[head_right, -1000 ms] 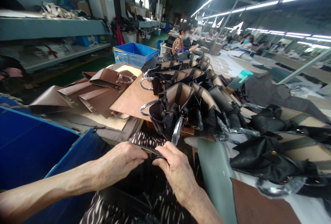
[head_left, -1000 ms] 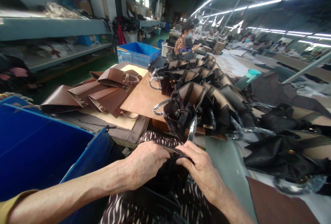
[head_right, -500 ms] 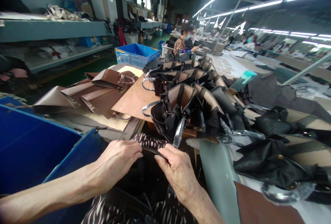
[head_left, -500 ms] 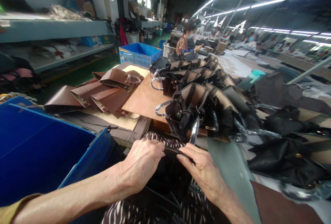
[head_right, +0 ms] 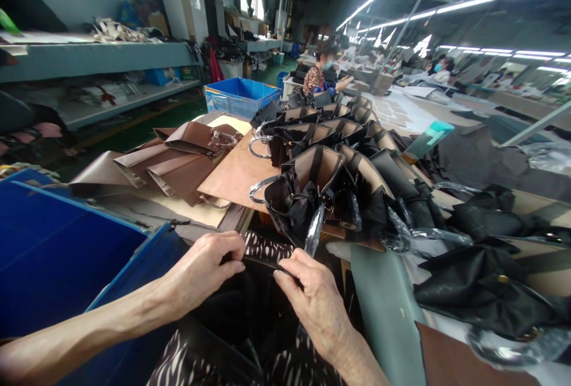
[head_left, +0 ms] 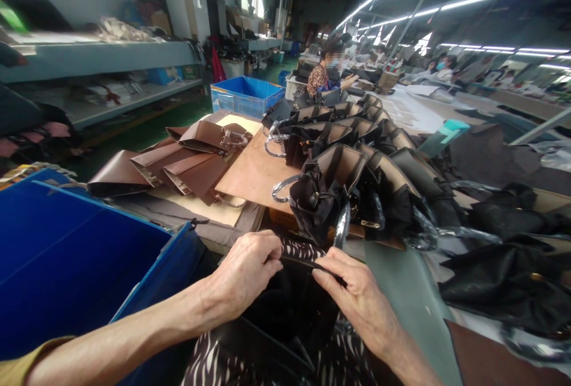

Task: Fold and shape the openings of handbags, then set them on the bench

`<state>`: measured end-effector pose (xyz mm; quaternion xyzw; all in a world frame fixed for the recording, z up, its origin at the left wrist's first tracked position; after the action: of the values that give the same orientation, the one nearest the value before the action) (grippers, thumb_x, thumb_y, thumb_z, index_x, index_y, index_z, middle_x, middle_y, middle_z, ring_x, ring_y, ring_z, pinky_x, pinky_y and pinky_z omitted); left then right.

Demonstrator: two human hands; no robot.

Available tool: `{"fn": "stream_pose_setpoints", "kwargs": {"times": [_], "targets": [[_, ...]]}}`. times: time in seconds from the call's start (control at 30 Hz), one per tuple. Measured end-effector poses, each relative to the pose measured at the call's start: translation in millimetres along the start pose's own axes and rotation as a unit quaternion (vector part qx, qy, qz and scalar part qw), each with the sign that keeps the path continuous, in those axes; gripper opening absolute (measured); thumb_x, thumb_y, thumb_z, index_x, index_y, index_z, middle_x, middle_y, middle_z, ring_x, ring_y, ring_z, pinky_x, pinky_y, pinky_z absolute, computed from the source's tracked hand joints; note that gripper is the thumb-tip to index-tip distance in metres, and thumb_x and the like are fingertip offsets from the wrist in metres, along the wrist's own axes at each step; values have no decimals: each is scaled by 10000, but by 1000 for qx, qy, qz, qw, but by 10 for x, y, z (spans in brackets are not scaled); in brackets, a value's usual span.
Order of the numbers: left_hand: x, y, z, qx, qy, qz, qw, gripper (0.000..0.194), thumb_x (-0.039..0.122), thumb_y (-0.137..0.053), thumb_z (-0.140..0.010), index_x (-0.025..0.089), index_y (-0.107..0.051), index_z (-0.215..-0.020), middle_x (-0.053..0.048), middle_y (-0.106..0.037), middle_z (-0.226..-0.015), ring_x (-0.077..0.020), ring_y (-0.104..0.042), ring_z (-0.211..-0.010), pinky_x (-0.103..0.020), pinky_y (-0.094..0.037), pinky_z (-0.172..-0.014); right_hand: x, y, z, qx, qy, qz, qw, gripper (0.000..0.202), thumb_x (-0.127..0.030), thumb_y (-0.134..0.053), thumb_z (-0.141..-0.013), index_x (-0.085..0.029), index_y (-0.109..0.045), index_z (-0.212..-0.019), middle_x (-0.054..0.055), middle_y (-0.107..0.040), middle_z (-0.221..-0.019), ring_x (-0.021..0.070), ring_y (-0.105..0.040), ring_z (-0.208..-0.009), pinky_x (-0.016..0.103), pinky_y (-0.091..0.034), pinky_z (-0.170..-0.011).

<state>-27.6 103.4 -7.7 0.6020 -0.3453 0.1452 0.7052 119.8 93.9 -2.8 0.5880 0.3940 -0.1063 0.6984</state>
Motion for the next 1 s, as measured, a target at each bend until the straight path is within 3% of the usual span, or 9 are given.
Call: {"fn": "stream_pose_setpoints", "kwargs": {"times": [0.27, 0.67, 0.83, 1.0], "targets": [[-90, -21, -52, -1, 47, 31, 998, 134, 129, -526, -640, 158, -424, -558, 50, -485, -579, -89, -433, -573, -203, -273, -548, 4, 1, 7, -3, 4, -13, 1000, 252, -262, -419, -878, -194, -598, -713, -10, -523, -738, 118, -516, -691, 227, -387, -609], [-79, -19, -68, 19, 51, 5, 999, 111, 90, -469, -598, 164, -407, -541, 52, -431, -526, -90, -383, -528, -217, -219, -503, -32, -4, 11, 5, -4, 24, 1000, 241, -234, -402, -879, -198, -581, -722, -4, -530, -751, 118, -522, -691, 231, -404, -619], [-104, -53, -67, 33, 41, 0, 999, 116, 90, -471, -602, 164, -410, -536, 52, -420, -520, -88, -366, -516, -220, -210, -499, -95, 46, -21, 34, 18, 90, 995, 156, -215, -445, -855, -222, -599, -842, 17, -580, -884, 150, -544, -812, 259, -426, -713], [-96, -74, -67, 23, 44, 6, 999, 110, 95, -470, -604, 162, -414, -538, 51, -428, -511, -86, -372, -510, -220, -198, -495, -34, 25, -79, 6, -11, 67, 998, 139, -262, -501, -828, -263, -638, -807, -36, -654, -915, 144, -588, -840, 238, -429, -715]]}}
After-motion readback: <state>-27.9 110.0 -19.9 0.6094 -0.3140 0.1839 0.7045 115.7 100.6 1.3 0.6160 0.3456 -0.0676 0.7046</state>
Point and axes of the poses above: each hand's wrist, its own z-axis away from the middle knuckle, its own y-axis out of the back of the hand, x = y × z, the point moved 8 cm from there along -z, towards the middle knuckle
